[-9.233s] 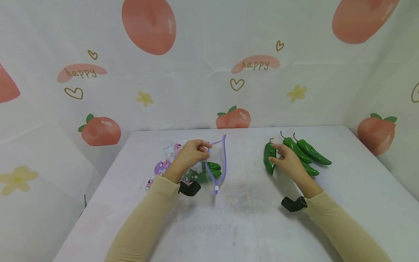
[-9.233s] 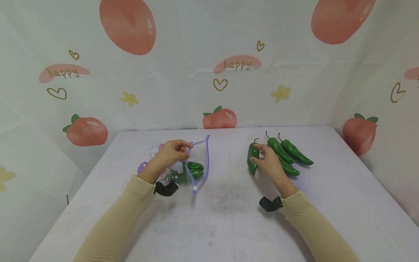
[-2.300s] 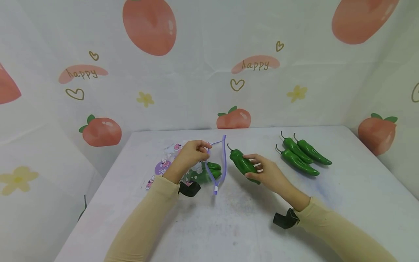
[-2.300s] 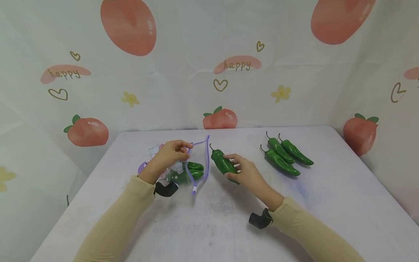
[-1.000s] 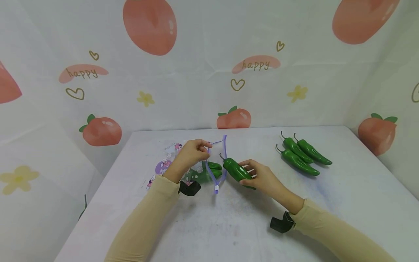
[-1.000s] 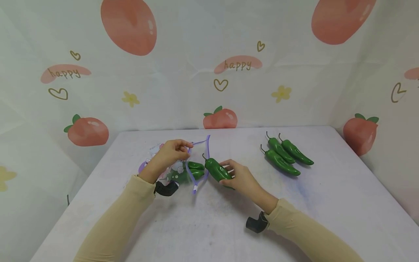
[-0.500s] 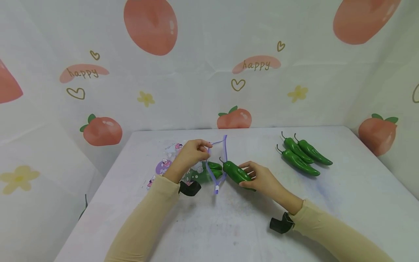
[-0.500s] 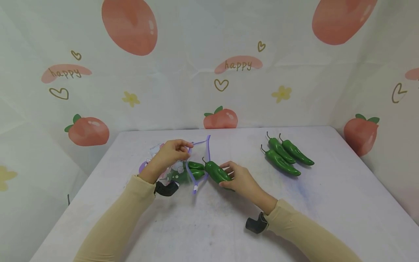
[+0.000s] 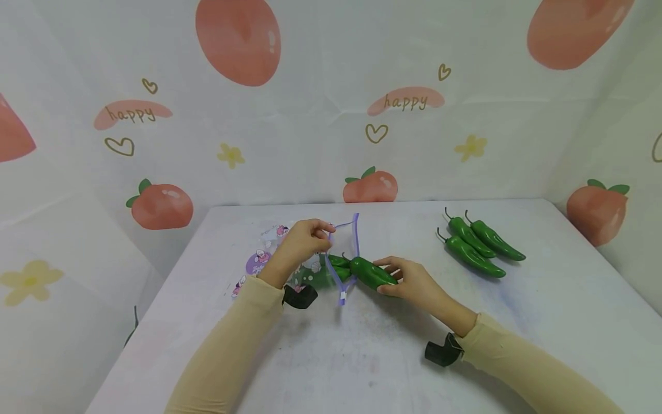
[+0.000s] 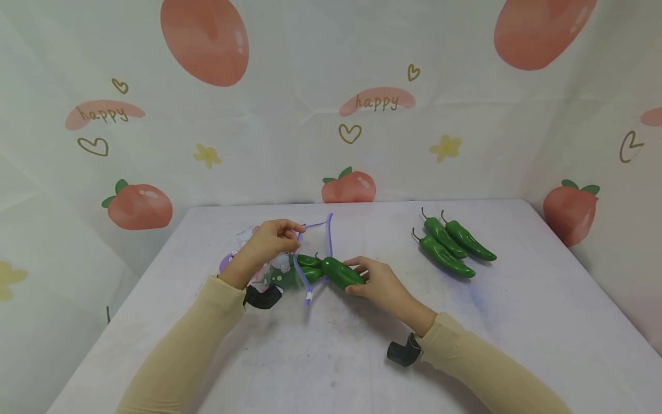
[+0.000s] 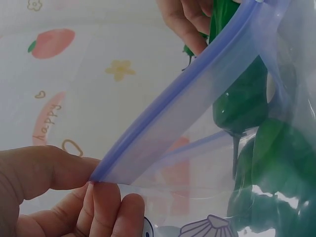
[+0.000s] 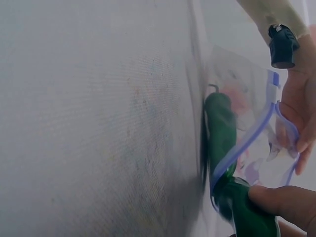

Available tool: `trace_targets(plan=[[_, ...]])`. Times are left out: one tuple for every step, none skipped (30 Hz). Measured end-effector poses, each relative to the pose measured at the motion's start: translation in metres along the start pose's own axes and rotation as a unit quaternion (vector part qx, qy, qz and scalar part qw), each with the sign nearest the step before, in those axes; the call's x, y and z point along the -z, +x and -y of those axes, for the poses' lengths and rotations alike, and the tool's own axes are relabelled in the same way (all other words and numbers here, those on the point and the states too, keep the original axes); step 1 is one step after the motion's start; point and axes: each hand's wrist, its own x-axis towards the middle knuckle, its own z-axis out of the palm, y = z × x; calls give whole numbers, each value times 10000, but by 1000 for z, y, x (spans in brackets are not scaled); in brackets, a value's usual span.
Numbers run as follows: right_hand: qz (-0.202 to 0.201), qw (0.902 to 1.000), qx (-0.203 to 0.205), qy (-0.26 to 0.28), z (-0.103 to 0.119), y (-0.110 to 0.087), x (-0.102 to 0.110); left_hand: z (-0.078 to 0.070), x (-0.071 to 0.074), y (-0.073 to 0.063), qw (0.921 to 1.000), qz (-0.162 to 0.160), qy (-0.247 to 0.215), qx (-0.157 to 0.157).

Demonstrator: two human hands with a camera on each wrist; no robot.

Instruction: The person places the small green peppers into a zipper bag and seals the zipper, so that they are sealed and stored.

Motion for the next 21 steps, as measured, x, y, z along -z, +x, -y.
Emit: trace_targets(plan=[[22,10000,3,36,1,0,0,0,0,0,10000,-3,13,11],[47,9999,-21,99,1,0,0,0,0,0,10000,-4,25,19],[72,9998,-43,154,2,0,1,-1,0,0,10000,-6,33,34],[96,9997,-74,199,2,0,1,-1,0,-1,10000,-4,43,52],[122,9996,-93,230,3,0,1,-2,0,-1,10000,5,42,60],[147,9995,-113,264,3,0,1,-2,0,0,10000,10,46,63],[159,9993,-130,300,3,0,1,-2,0,0,10000,14,41,64],[151,9993,-129,309,3,0,1,-2,0,0,10000,17,43,63],[141,9994,-102,301,3,0,1,-2,0,0,10000,18,45,55],[127,9995,-68,289,2,-1,2,-2,0,1,10000,18,40,49],[97,9996,-41,268,1,-1,2,-2,0,1,10000,22,37,40],[61,9996,-21,261,1,-1,2,-1,1,1,10000,25,35,34],[25,9997,12,256,1,-1,2,-1,1,1,10000,26,45,33],[2,9997,55,244,0,-1,2,-1,0,1,10000,36,61,33],[-16,9997,98,220,-1,-1,2,-1,0,1,10000,45,68,34],[-25,9997,138,201,-2,-1,2,-1,0,0,10000,53,70,37],[-26,9997,160,183,-2,-1,2,-1,0,0,9999,58,78,34],[-23,9996,183,192,-2,-1,2,-1,0,0,9999,61,88,32],[-12,9997,187,187,-2,-1,2,-1,0,0,9999,63,99,31],[1,9997,191,170,-2,-1,2,-1,0,-1,9999,67,94,26],[14,9997,193,155,-2,-1,2,-1,0,-1,9999,63,86,21]])
